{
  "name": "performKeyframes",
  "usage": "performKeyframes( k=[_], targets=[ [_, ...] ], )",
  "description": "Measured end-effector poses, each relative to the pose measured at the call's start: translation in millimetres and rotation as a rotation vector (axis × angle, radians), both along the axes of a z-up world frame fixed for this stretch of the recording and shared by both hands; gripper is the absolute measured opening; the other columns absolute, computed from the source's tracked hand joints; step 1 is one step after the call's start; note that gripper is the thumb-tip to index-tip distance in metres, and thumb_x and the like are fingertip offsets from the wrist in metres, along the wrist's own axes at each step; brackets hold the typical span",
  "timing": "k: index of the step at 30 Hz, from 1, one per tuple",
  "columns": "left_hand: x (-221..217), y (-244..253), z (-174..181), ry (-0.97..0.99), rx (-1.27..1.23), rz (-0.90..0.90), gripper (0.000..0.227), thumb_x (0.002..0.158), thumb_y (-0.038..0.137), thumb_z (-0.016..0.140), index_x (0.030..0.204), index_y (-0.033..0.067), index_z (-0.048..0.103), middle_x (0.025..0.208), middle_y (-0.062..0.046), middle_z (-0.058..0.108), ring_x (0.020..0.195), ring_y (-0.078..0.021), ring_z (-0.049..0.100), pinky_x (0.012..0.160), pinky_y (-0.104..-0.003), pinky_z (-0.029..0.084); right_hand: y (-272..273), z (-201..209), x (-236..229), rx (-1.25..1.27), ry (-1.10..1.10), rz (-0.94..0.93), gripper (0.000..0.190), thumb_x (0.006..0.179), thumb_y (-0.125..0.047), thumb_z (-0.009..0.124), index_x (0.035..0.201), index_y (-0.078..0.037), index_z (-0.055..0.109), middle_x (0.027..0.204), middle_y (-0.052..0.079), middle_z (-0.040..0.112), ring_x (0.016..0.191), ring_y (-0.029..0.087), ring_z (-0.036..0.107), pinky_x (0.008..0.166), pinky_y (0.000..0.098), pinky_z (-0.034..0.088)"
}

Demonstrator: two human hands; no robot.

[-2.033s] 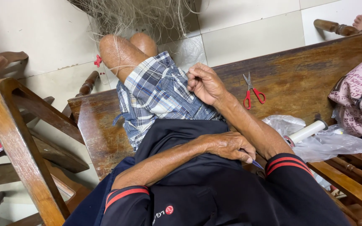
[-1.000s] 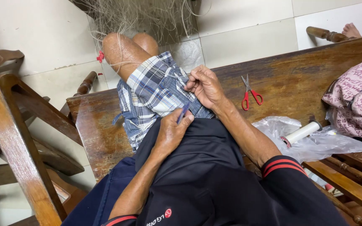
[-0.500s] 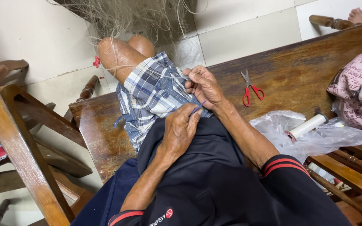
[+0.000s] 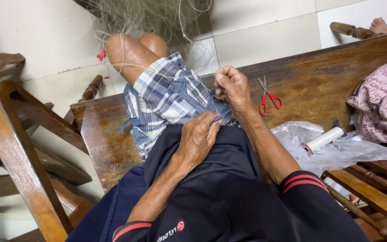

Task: Repairing a fine-mesh fishing net using a small tool and scissors while sitting on a bench

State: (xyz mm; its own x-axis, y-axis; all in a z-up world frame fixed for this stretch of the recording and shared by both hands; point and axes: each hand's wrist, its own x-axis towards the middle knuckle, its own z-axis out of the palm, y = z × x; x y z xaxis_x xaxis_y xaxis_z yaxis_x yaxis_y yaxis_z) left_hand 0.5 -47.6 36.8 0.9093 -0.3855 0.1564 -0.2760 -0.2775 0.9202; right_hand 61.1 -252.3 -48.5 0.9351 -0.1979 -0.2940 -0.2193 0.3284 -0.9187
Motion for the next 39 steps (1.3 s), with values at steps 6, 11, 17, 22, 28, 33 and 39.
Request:
performKeyframes(
  k=[6, 11, 17, 22, 28, 33, 39],
  targets=[
    [-4, 0, -6, 0.008, 0.039, -0.031, 0.01, 0.117, 0.018, 0.077, 0.12, 0.0103, 0.083, 0.102, -0.016, 0.085, 0.097, -0.0461, 0.087, 0.079, -0.052, 0.07, -22, 36, 40, -0.414, -0.147, 0.383, 0.025, 0.119, -0.032, 0.087, 0.111, -0.009, 0.083, 0.083, 0.005, 0.075, 0.07, 0.011, 0.07, 0.064, 0.0265, 0.061],
    [-6, 0, -3, -0.014, 0.065, -0.041, 0.011, 0.117, 0.018, 0.077, 0.121, 0.0096, 0.082, 0.103, -0.016, 0.085, 0.097, -0.0472, 0.086, 0.077, -0.053, 0.07, -12, 40, 51, -0.486, -0.182, 0.505, 0.031, 0.116, -0.034, 0.092, 0.102, -0.008, 0.083, 0.077, 0.003, 0.071, 0.073, 0.009, 0.059, 0.066, 0.027, 0.054],
    [-2, 1, -5, -0.042, 0.077, -0.112, 0.008, 0.116, 0.017, 0.076, 0.115, 0.0111, 0.082, 0.096, -0.016, 0.082, 0.094, -0.0462, 0.085, 0.076, -0.053, 0.069, -6, 47, 56, -0.486, -0.22, 0.535, 0.024, 0.116, -0.021, 0.086, 0.096, -0.009, 0.081, 0.074, 0.001, 0.067, 0.075, 0.011, 0.058, 0.066, 0.0308, 0.051],
    [-1, -1, -4, -0.059, 0.088, -0.117, 0.008, 0.115, 0.016, 0.077, 0.111, 0.0107, 0.081, 0.095, -0.017, 0.081, 0.094, -0.0459, 0.085, 0.075, -0.051, 0.069, -10, 42, 61, -0.481, -0.249, 0.495, 0.028, 0.116, -0.026, 0.085, 0.092, -0.011, 0.081, 0.07, 0.001, 0.066, 0.072, 0.011, 0.058, 0.064, 0.0305, 0.05],
    [-2, -2, -5, -0.091, 0.107, -0.077, 0.021, 0.116, 0.017, 0.074, 0.096, 0.0137, 0.075, 0.079, -0.014, 0.073, 0.079, -0.04, 0.082, 0.067, -0.044, 0.065, -9, 22, 62, -0.41, -0.271, 0.395, 0.027, 0.115, -0.027, 0.084, 0.091, -0.014, 0.081, 0.068, -0.002, 0.062, 0.071, 0.01, 0.055, 0.062, 0.0291, 0.048],
    [-4, -6, -10, -0.034, -0.006, -0.052, 0.03, 0.118, 0.01, 0.065, 0.089, 0.0135, 0.074, 0.071, -0.008, 0.073, 0.066, -0.0281, 0.077, 0.063, -0.038, 0.063, -8, 3, 66, -0.341, -0.276, 0.321, 0.028, 0.115, -0.027, 0.085, 0.091, -0.013, 0.081, 0.069, -0.005, 0.059, 0.072, 0.008, 0.052, 0.061, 0.0257, 0.044],
    [-3, 2, -5, -0.038, 0.072, -0.043, 0.019, 0.115, 0.017, 0.071, 0.098, 0.0126, 0.078, 0.081, -0.018, 0.077, 0.078, -0.0445, 0.082, 0.066, -0.047, 0.065, 0, 28, 58, -0.212, -0.212, 0.253, 0.027, 0.115, -0.026, 0.084, 0.093, -0.01, 0.081, 0.065, -0.003, 0.059, 0.064, 0.005, 0.05, 0.055, 0.0222, 0.04]
  ],
)
